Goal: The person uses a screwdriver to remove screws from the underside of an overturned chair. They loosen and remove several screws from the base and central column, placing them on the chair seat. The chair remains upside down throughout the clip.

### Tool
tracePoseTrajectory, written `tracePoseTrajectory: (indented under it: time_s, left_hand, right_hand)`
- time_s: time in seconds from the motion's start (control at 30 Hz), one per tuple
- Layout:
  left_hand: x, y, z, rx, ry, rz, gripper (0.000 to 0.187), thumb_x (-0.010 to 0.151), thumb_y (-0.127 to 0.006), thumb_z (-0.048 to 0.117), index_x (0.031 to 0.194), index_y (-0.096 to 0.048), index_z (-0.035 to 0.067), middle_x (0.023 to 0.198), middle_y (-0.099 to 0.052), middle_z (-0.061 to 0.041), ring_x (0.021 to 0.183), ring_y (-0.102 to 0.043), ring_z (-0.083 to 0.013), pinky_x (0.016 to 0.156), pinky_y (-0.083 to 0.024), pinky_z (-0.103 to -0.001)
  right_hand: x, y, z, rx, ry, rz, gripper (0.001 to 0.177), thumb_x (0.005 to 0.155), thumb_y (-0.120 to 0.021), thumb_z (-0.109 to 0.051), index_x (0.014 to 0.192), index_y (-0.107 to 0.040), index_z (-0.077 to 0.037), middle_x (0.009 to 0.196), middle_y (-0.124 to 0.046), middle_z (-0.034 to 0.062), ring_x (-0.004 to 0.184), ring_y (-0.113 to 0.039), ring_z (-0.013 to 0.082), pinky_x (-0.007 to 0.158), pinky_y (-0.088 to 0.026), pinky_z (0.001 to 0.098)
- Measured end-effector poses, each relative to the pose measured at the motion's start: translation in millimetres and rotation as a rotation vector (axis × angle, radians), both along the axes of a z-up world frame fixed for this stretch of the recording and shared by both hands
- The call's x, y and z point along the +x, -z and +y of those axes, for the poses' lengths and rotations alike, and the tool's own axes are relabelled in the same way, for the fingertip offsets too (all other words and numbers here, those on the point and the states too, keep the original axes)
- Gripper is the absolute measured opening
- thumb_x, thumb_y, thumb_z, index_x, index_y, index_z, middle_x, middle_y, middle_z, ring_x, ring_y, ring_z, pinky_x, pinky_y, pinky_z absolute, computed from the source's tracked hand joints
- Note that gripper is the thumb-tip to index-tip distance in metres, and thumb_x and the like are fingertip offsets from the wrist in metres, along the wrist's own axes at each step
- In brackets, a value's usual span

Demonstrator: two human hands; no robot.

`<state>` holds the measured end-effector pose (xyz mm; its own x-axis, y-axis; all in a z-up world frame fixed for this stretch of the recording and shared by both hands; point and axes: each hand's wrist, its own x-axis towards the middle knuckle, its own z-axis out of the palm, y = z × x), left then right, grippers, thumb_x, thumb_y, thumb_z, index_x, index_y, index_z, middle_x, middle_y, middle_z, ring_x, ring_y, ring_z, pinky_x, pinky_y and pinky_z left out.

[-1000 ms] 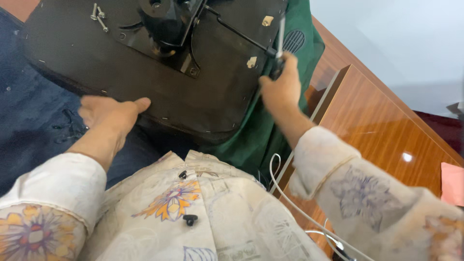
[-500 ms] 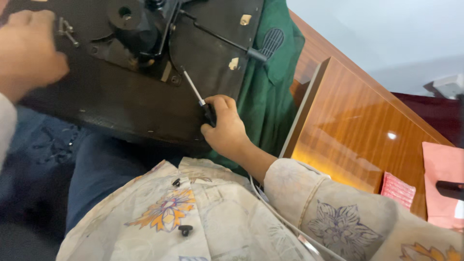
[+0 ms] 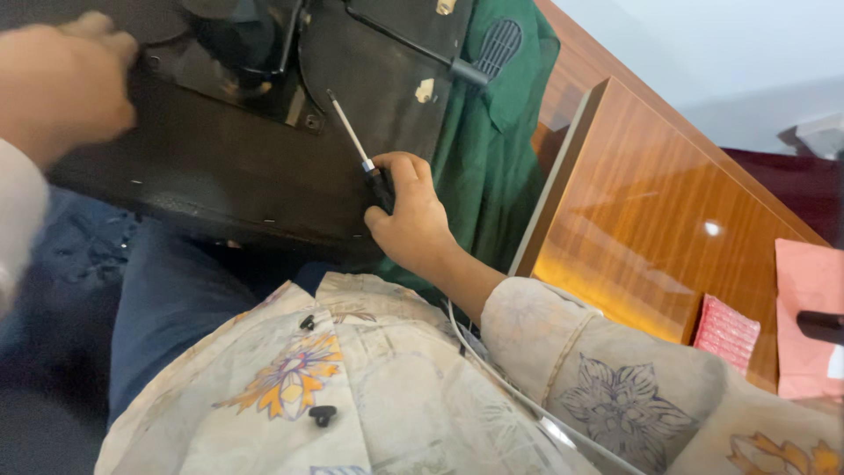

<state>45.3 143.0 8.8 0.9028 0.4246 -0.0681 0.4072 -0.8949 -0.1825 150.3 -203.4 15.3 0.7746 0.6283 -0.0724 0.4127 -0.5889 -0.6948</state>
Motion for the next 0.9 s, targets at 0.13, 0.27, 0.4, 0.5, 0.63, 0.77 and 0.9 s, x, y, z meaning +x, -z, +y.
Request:
tracePoseTrajectory:
  time_s: [0.13,0.27,0.4,0.5,0.63,0.77,0.9]
  left_hand:
    - [-22,6,-35,0.008,-0.024,-0.112,0.041,0.083,-0.072,0.016,0.122,-0.068,0.004,0.126,-0.066,-0.017,0.111,-0.067,-0.0388,0.086,-0.058,-0.049]
    - [-37,20,-60,-0.005,-0.053,-0.283,0.023,0.096,-0.066,0.011,0.117,-0.071,0.005,0.123,-0.069,-0.015,0.111,-0.067,-0.0386,0.09,-0.057,-0.049]
    - [-48,25,-77,-0.089,-0.068,-0.364,0.028,0.091,-0.067,0.007,0.119,-0.074,0.01,0.116,-0.069,-0.017,0.11,-0.065,-0.0397,0.09,-0.055,-0.049]
    - [-56,21,-84,-0.152,-0.078,-0.443,0.022,0.093,-0.069,0.007,0.114,-0.075,0.009,0.113,-0.069,-0.018,0.107,-0.065,-0.0394,0.09,-0.053,-0.05]
    - [-58,17,-87,-0.305,-0.144,-0.495,0.011,0.101,-0.067,0.008,0.11,-0.074,0.008,0.112,-0.069,-0.017,0.107,-0.066,-0.0382,0.093,-0.052,-0.05]
    - [-54,11,-88,-0.307,-0.169,-0.452,0.017,0.099,-0.069,0.012,0.114,-0.076,0.011,0.111,-0.07,-0.017,0.104,-0.067,-0.0393,0.091,-0.052,-0.05]
    - [-49,3,-92,-0.32,-0.186,-0.422,0.016,0.098,-0.072,0.017,0.113,-0.076,0.012,0.109,-0.072,-0.017,0.1,-0.069,-0.0385,0.088,-0.053,-0.049]
  right_hand:
    - [1,-2,0,0.008,-0.037,0.012,0.056,0.075,-0.069,-0.007,0.128,-0.055,-0.014,0.14,-0.048,0.0128,0.122,-0.059,0.0356,0.099,-0.052,0.0407]
    - [3,0,-5,0.016,-0.067,0.005,0.057,0.075,-0.07,-0.007,0.129,-0.055,-0.013,0.141,-0.048,0.0139,0.124,-0.058,0.0365,0.101,-0.051,0.0404]
    - [6,5,-10,0.044,-0.104,-0.002,0.057,0.076,-0.071,-0.007,0.13,-0.054,-0.011,0.142,-0.047,0.0158,0.126,-0.056,0.0366,0.104,-0.049,0.0396]
    - [4,7,-10,0.076,-0.11,-0.035,0.057,0.075,-0.07,-0.006,0.13,-0.055,-0.011,0.14,-0.049,0.0169,0.128,-0.055,0.037,0.105,-0.049,0.0392]
    - [4,8,-11,0.08,-0.093,-0.014,0.056,0.075,-0.07,-0.006,0.129,-0.056,-0.011,0.14,-0.05,0.0163,0.128,-0.056,0.0362,0.106,-0.049,0.0386]
    - [5,5,-10,0.043,-0.079,0.033,0.057,0.074,-0.071,-0.006,0.129,-0.056,-0.011,0.141,-0.048,0.016,0.126,-0.055,0.0356,0.105,-0.048,0.0384]
    - [3,3,-10,0.074,-0.088,0.004,0.057,0.075,-0.07,-0.005,0.13,-0.057,-0.01,0.139,-0.05,0.0167,0.128,-0.055,0.0358,0.106,-0.048,0.0386]
